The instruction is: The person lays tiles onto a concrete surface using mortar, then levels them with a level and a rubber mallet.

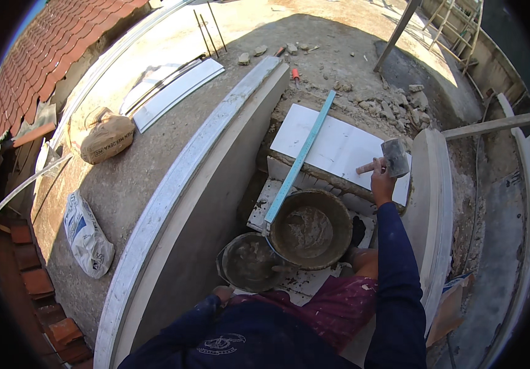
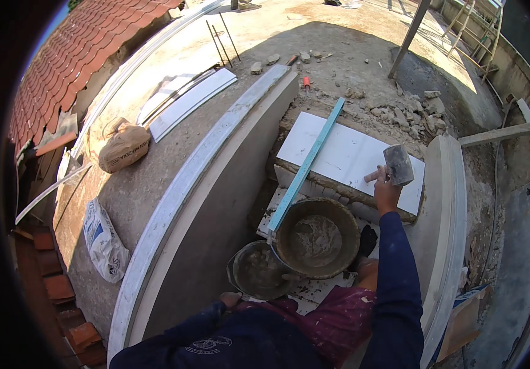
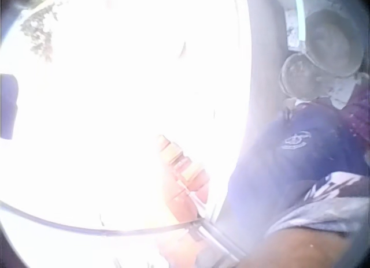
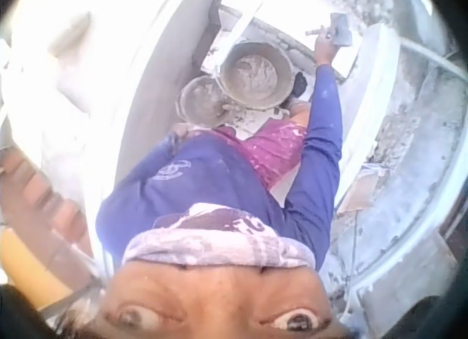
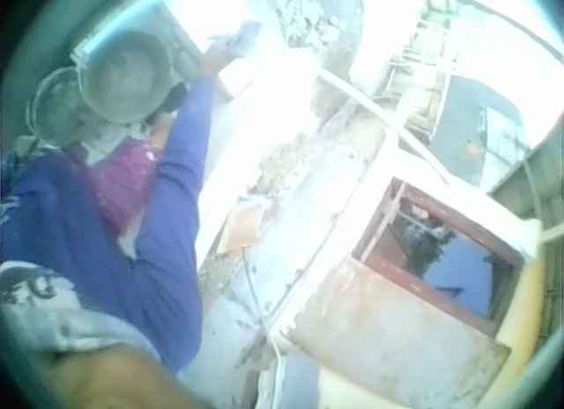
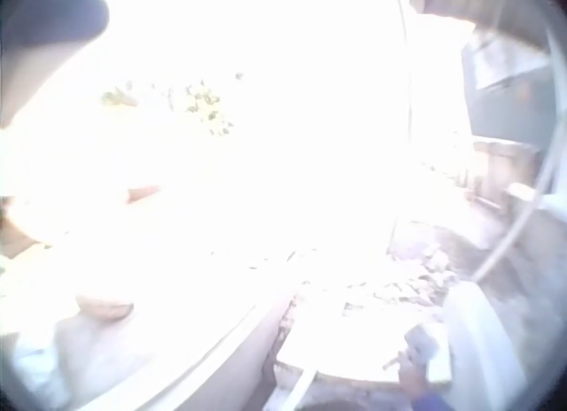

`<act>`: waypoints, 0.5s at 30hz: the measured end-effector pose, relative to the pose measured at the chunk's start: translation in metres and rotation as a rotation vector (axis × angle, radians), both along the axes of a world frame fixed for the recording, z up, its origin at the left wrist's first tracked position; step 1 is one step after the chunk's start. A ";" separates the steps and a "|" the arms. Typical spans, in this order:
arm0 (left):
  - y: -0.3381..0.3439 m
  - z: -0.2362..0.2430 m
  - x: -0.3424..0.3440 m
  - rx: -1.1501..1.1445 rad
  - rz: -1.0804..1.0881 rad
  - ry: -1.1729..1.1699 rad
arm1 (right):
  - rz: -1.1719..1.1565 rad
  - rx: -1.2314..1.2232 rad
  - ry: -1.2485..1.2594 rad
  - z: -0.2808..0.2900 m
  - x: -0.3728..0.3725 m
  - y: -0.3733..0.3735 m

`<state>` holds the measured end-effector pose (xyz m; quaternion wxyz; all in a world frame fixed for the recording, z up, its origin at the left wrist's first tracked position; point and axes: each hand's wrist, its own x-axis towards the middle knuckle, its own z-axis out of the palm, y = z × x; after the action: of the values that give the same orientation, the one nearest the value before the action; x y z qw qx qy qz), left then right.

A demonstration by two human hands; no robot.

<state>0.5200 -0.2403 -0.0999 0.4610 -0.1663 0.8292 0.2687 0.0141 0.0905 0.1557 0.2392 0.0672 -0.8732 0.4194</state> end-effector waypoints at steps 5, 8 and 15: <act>0.010 0.000 0.095 0.371 0.373 0.064 | 0.043 -0.037 -0.038 0.001 0.005 -0.008; -0.003 0.060 0.056 0.259 0.142 -0.216 | 0.062 -0.048 -0.065 0.001 0.013 -0.012; -0.001 0.133 0.005 0.457 0.613 -0.215 | 0.068 -0.155 -0.035 0.038 0.026 -0.009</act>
<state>0.5254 -0.2411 0.0332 0.4688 -0.3263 0.6070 0.5525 0.0404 0.0812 0.1934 0.2142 0.0706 -0.8393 0.4946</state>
